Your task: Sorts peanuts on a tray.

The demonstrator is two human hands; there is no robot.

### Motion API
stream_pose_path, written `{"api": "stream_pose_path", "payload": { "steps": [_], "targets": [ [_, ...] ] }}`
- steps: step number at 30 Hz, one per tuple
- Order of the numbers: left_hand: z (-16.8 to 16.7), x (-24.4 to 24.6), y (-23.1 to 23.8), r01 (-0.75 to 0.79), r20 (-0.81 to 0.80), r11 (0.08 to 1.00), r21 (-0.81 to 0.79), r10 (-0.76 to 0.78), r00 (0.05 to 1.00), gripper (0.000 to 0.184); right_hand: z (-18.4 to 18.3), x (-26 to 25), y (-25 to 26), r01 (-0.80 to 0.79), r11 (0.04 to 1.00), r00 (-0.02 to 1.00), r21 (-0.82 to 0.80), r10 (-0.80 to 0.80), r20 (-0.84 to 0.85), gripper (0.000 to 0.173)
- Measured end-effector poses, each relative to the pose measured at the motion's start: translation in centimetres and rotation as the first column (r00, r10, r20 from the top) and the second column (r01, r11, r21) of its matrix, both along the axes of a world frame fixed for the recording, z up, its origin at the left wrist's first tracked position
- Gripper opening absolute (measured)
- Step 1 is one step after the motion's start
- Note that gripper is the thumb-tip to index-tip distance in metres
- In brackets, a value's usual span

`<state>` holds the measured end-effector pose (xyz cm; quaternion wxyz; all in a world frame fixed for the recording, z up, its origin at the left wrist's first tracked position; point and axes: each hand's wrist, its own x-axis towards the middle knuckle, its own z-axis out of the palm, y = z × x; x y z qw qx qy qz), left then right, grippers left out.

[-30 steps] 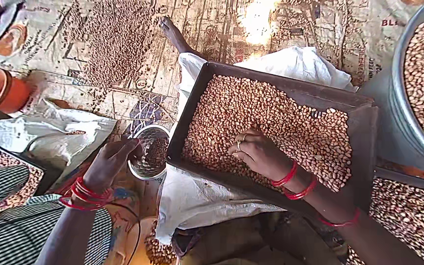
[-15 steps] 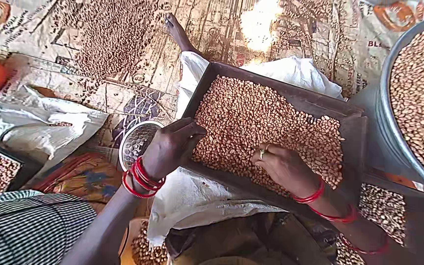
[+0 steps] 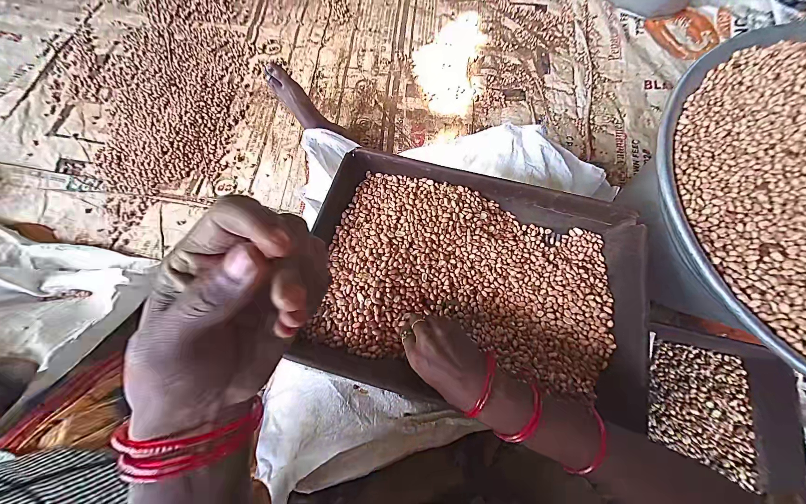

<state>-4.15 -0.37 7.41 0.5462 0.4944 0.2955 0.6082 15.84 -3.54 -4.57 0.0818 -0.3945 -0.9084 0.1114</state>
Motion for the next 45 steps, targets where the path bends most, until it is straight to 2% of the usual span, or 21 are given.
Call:
{"api": "stream_pose_path", "payload": {
  "steps": [1,2,3,4,6,9,12,13,16,19,22,24,25,27,29,31,34,36,38,42,45],
  "targets": [
    [-0.5,1.4,0.5,-0.008,-0.318,0.997,0.08,0.033,0.947,0.012,0.1,0.1,0.0,0.004,0.999,1.0,-0.042,-0.004,0.002,0.017],
    [-1.3,2.6,0.8,-0.019,-0.598,0.976,0.218,0.149,0.787,0.014,0.3,0.3,0.2,0.0,0.995,1.0,-0.098,0.001,0.008,0.018],
    [-2.1,3.6,1.1,0.014,-0.766,0.924,0.382,0.308,0.565,0.017,0.6,0.4,0.4,-0.007,0.99,1.0,-0.142,0.01,0.019,0.019],
    [-2.6,4.5,1.3,0.097,-0.823,0.871,0.482,0.412,0.39,0.02,0.7,0.4,0.6,-0.02,0.986,0.999,-0.165,0.026,0.033,0.021],
    [-3.2,5.4,1.6,0.206,-0.843,0.827,0.523,0.467,0.266,0.022,0.8,0.1,0.6,-0.037,0.983,0.998,-0.179,0.045,0.037,0.022],
    [-3.0,5.8,1.8,0.204,-0.85,0.839,0.505,0.444,0.283,0.022,1.5,0.5,1.2,-0.028,0.942,0.997,-0.334,0.051,0.061,0.025],
    [-2.9,4.7,1.5,0.146,-0.883,0.896,0.42,0.366,0.294,0.022,3.7,2.7,3.3,0.056,0.822,0.989,-0.567,0.032,0.143,0.028],
    [-3.2,4.0,1.3,0.123,-0.894,0.918,0.378,0.327,0.306,0.022,3.9,3.8,3.9,0.094,0.812,0.99,-0.577,-0.016,0.138,0.028],
    [-4.8,2.2,0.7,0.059,-0.918,0.977,0.206,0.172,0.358,0.031,3.7,7.2,5.2,0.155,0.919,0.98,-0.364,-0.19,-0.062,0.014],
    [-6.8,1.7,-0.3,-0.002,-0.888,0.996,-0.086,-0.076,0.454,0.055,5.2,6.3,5.1,0.017,0.964,0.909,-0.264,-0.125,-0.399,0.007],
    [-6.4,0.7,-1.7,0.069,-0.592,0.858,-0.509,-0.407,0.695,0.056,7.1,2.6,5.4,-0.084,0.972,0.879,-0.221,-0.032,-0.476,0.019],
    [-5.7,-1.3,-2.7,0.207,-0.342,0.744,-0.636,-0.511,0.789,0.054,6.2,0.9,6.2,-0.086,0.976,0.903,-0.199,-0.008,-0.429,0.012],
    [-5.1,-2.5,-3.3,0.197,-0.312,0.737,-0.647,-0.491,0.813,0.051,5.2,0.2,6.4,-0.117,0.969,0.914,-0.219,0.019,-0.405,0.01],
    [-4.3,-5.0,-4.5,0.048,-0.411,0.799,-0.6,-0.359,0.838,0.046,3.0,-0.6,5.8,-0.204,0.923,0.946,-0.325,0.101,-0.308,0.014],
    [-4.4,-7.9,-5.2,-0.216,-0.617,0.847,-0.486,-0.157,0.771,0.042,1.4,-0.2,4.7,-0.208,0.863,0.976,-0.46,0.152,-0.156,0.023],
    [-5.6,-11.2,-5.7,-0.462,-0.821,0.817,-0.345,-0.023,0.571,0.037,1.3,2.4,4.0,-0.149,0.842,0.988,-0.519,0.151,-0.039,0.029],
    [-8.3,-15.8,-6.2,-0.597,-0.965,0.764,-0.246,-0.135,0.225,0.032,4.4,9.2,5.5,0.035,0.803,0.969,-0.595,0.118,0.216,0.026],
    [-9.1,-17.0,-6.3,-0.558,-0.975,0.8,-0.221,-0.187,0.118,0.025,5.7,13.2,6.3,0.122,0.898,0.97,-0.423,-0.019,0.241,0.021],
    [-9.1,-16.3,-6.0,-0.5,-0.992,0.857,-0.125,-0.098,0.08,0.021,5.9,13.7,6.4,0.069,0.974,0.996,-0.217,-0.056,0.065,0.017],
    [-7.3,-10.7,-4.0,-0.252,-0.971,0.954,0.164,0.201,0.13,0.024,3.8,5.0,4.2,-0.273,0.943,0.929,-0.191,0.206,-0.308,0.019],
    [-5.8,-5.1,-2.0,-0.011,-0.943,0.967,0.253,0.249,0.221,0.021,0.5,0.1,2.6,-0.395,0.908,0.874,-0.138,0.325,-0.361,0.029]
  ]
}}
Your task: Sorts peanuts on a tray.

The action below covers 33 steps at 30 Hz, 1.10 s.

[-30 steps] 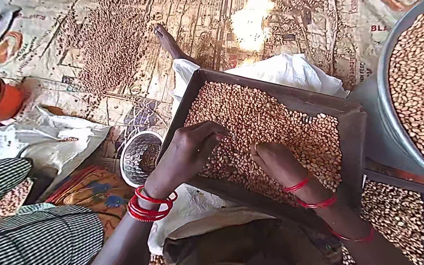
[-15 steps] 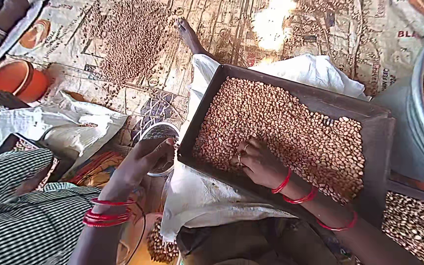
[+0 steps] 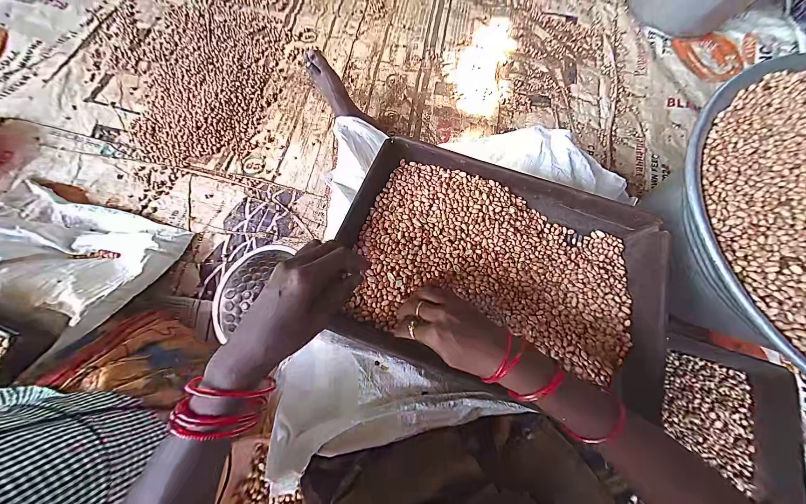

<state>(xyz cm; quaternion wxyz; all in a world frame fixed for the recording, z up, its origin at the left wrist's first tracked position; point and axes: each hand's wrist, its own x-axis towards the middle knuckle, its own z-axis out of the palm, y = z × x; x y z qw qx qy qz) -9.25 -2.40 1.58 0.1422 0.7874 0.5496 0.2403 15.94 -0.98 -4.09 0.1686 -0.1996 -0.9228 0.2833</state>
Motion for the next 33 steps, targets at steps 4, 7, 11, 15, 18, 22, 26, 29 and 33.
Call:
{"api": "stream_pose_path", "payload": {
  "steps": [4,7,11,15,18,22,26,29,33],
  "targets": [
    [-1.1,4.6,2.4,0.271,-0.038,0.962,0.034,-0.27,0.962,0.016,0.9,4.8,0.2,-0.021,0.978,0.97,-0.208,0.07,0.231,0.033],
    [-2.7,7.0,3.1,0.36,-0.103,0.932,-0.043,-0.363,0.926,0.009,2.0,12.8,1.4,0.18,0.976,0.965,-0.124,-0.15,0.217,0.034],
    [-5.3,9.0,3.2,0.396,-0.249,0.914,-0.085,-0.404,0.88,0.009,2.9,18.1,1.7,0.393,0.92,0.895,-0.006,-0.381,0.233,0.035],
    [-6.1,10.1,2.7,0.373,-0.354,0.928,-0.002,-0.35,0.868,0.01,2.4,16.4,1.2,0.359,0.932,0.908,-0.052,-0.336,0.252,0.029],
    [-5.7,10.6,2.3,0.358,-0.39,0.934,0.002,-0.329,0.86,0.012,2.4,14.4,1.3,0.335,0.941,0.914,-0.053,-0.311,0.261,0.022],
    [-5.9,11.1,2.7,0.361,-0.402,0.932,0.022,-0.323,0.857,0.01,2.2,13.0,1.6,0.289,0.957,0.922,-0.013,-0.275,0.273,0.018],
    [-6.2,10.1,3.3,0.377,-0.284,0.926,-0.006,-0.363,0.888,0.008,2.4,11.4,2.2,0.273,0.962,0.923,-0.033,-0.252,0.29,0.016],
    [-4.0,8.2,3.8,0.307,0.037,0.947,-0.098,-0.305,0.952,0.008,2.4,8.8,3.1,0.262,0.964,0.943,-0.045,-0.246,0.223,0.014],
    [-1.7,5.4,3.3,0.262,0.607,0.892,-0.369,0.018,0.794,0.008,-0.2,4.5,4.7,0.244,0.968,0.97,0.057,-0.245,0.003,0.016]
  ]
}}
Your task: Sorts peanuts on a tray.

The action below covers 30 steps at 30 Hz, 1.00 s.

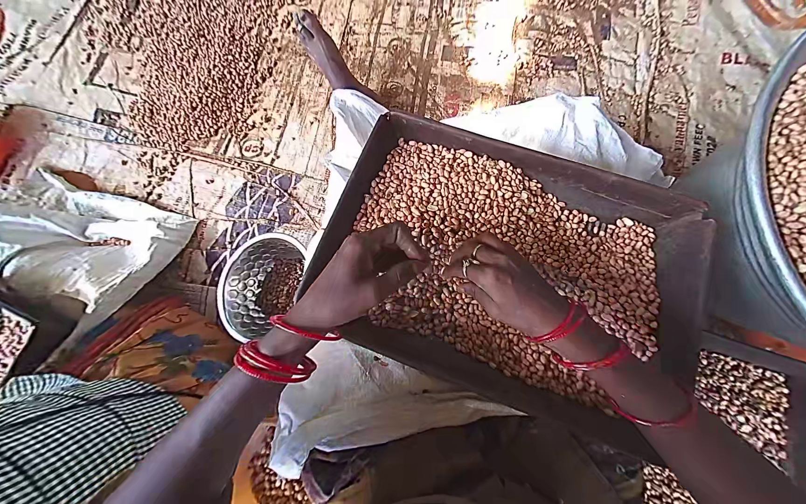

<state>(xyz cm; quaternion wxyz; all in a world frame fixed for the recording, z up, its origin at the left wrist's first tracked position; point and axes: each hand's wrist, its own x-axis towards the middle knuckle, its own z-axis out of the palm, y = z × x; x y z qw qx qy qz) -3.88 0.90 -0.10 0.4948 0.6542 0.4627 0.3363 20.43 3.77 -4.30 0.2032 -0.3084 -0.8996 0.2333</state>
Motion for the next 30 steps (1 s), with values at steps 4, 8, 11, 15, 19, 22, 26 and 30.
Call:
{"api": "stream_pose_path", "payload": {
  "steps": [4,8,11,15,19,22,26,30],
  "targets": [
    [-0.7,-1.4,-1.1,-0.087,0.156,0.979,-0.184,0.116,0.981,0.014,-0.5,0.6,-0.8,-0.03,0.969,0.983,-0.243,0.073,0.169,0.024],
    [-0.9,-1.5,-2.1,-0.006,-0.172,0.997,-0.079,-0.008,0.985,0.012,2.7,7.4,-1.0,-0.047,0.865,0.916,-0.5,0.237,0.324,0.019],
    [-1.1,0.0,-2.8,0.233,-0.517,0.97,0.073,-0.163,0.84,0.015,3.7,10.3,-0.6,0.063,0.961,0.945,-0.269,0.03,0.325,0.018],
    [-1.8,2.5,-3.0,0.281,-0.744,0.955,0.09,-0.123,0.656,0.016,2.9,3.9,-1.4,0.216,0.972,0.958,-0.096,-0.192,0.211,0.009],
    [-1.7,3.2,-3.0,0.272,-0.789,0.962,0.016,-0.155,0.594,0.023,0.7,-1.5,-1.8,0.25,0.968,0.899,-0.006,-0.229,0.374,0.014],
    [-1.6,3.3,-2.9,0.261,-0.795,0.965,0.002,-0.157,0.586,0.025,-0.1,-2.3,-2.2,0.232,0.971,0.878,0.065,-0.238,0.415,0.013],
    [-1.6,3.7,-2.6,0.285,-0.812,0.958,-0.005,-0.17,0.558,0.024,-0.2,-2.6,-2.7,0.248,0.967,0.874,0.05,-0.246,0.42,0.019],
    [-1.3,4.4,-2.3,0.286,-0.848,0.956,-0.069,-0.208,0.488,0.026,1.7,-1.8,-0.8,0.302,0.907,0.852,-0.295,-0.118,0.51,0.024]
  ]
}}
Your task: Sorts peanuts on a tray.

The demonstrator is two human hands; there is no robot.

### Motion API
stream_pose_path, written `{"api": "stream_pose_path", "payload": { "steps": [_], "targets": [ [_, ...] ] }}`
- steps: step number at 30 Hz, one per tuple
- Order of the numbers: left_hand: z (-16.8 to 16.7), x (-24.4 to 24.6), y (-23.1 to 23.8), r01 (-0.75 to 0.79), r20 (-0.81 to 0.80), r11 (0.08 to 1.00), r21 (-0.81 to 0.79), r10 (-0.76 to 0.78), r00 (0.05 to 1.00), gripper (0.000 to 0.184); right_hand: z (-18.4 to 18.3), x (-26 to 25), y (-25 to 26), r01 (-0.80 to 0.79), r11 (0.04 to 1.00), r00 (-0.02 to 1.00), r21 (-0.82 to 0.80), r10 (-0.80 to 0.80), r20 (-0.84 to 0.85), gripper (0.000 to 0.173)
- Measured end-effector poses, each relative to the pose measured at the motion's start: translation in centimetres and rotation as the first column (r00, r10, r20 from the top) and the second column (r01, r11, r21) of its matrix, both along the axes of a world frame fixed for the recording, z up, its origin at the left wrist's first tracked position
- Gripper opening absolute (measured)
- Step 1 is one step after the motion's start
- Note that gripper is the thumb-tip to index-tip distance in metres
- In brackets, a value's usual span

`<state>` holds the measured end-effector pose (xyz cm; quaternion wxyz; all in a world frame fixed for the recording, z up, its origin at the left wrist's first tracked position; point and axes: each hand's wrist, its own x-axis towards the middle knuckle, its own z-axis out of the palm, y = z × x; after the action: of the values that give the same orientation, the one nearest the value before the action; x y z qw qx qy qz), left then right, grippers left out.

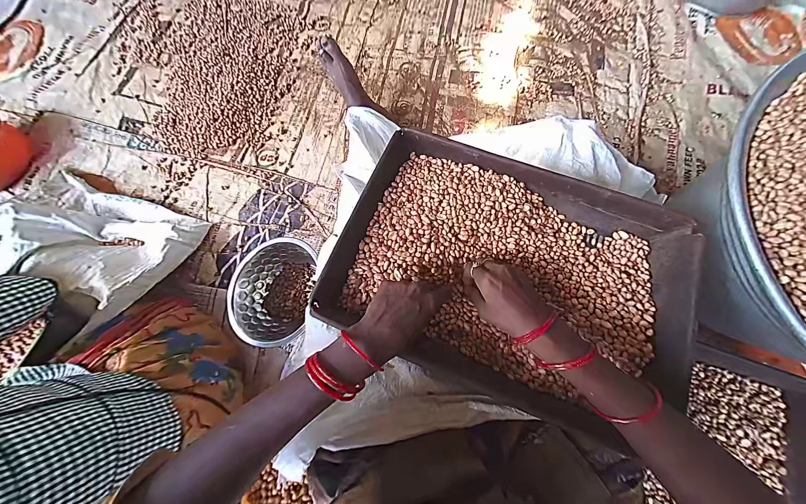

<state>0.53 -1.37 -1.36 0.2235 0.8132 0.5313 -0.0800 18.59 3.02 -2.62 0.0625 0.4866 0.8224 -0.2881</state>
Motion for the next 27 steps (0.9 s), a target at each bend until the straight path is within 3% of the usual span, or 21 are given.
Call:
{"api": "stream_pose_path", "payload": {
  "steps": [3,6,8,10,13,15,17,20,21,24,27],
  "targets": [
    [-0.5,0.0,-0.1,0.021,0.009,1.0,0.019,-0.022,1.0,0.02,0.8,3.2,1.0,0.167,0.986,0.971,0.016,-0.162,-0.176,0.012],
    [-1.4,-0.6,0.1,-0.03,0.256,0.995,0.096,0.004,0.967,0.015,1.2,6.5,1.6,0.26,0.965,0.939,0.041,-0.243,-0.244,0.007],
    [-1.5,-1.4,0.4,-0.155,0.518,0.987,0.05,0.107,0.849,0.015,0.9,7.3,1.4,0.239,0.968,0.941,0.078,-0.211,-0.266,0.008],
    [-0.9,-1.9,0.6,-0.273,0.687,0.945,-0.181,0.32,0.652,0.013,0.3,6.7,0.9,0.183,0.976,0.945,0.115,-0.142,-0.293,0.008],
    [-0.4,-2.1,1.1,-0.239,0.758,0.843,-0.481,0.537,0.37,0.018,-0.5,4.9,0.0,0.046,0.975,0.967,0.216,0.011,-0.255,0.01],
    [0.1,-1.6,1.4,-0.227,0.745,0.814,-0.534,0.58,0.329,0.023,0.4,3.7,-0.6,-0.032,0.985,0.994,0.168,0.048,-0.093,0.016],
    [0.4,-0.4,2.1,-0.25,0.726,0.849,-0.465,0.527,0.441,0.028,1.4,3.0,-1.7,-0.042,0.993,0.995,0.111,0.031,0.096,0.019],
    [0.3,1.6,3.5,-0.191,0.518,0.973,-0.13,0.231,0.823,0.017,0.5,3.1,-3.3,0.01,0.98,0.986,0.2,-0.042,0.16,0.022],
    [0.3,2.5,3.9,-0.147,0.4,0.986,-0.075,0.165,0.902,0.017,0.2,3.3,-3.5,0.025,0.974,0.989,0.226,-0.058,0.138,0.022],
    [0.0,4.9,4.8,-0.084,0.109,0.99,-0.113,0.096,0.989,0.026,0.4,3.8,-3.4,0.065,0.984,0.991,0.167,-0.083,0.105,0.023],
    [-1.0,5.7,4.7,-0.023,0.037,1.0,0.006,0.023,0.999,0.026,1.1,4.9,-2.3,0.086,0.996,0.993,-0.018,-0.084,0.078,0.025]
  ]
}}
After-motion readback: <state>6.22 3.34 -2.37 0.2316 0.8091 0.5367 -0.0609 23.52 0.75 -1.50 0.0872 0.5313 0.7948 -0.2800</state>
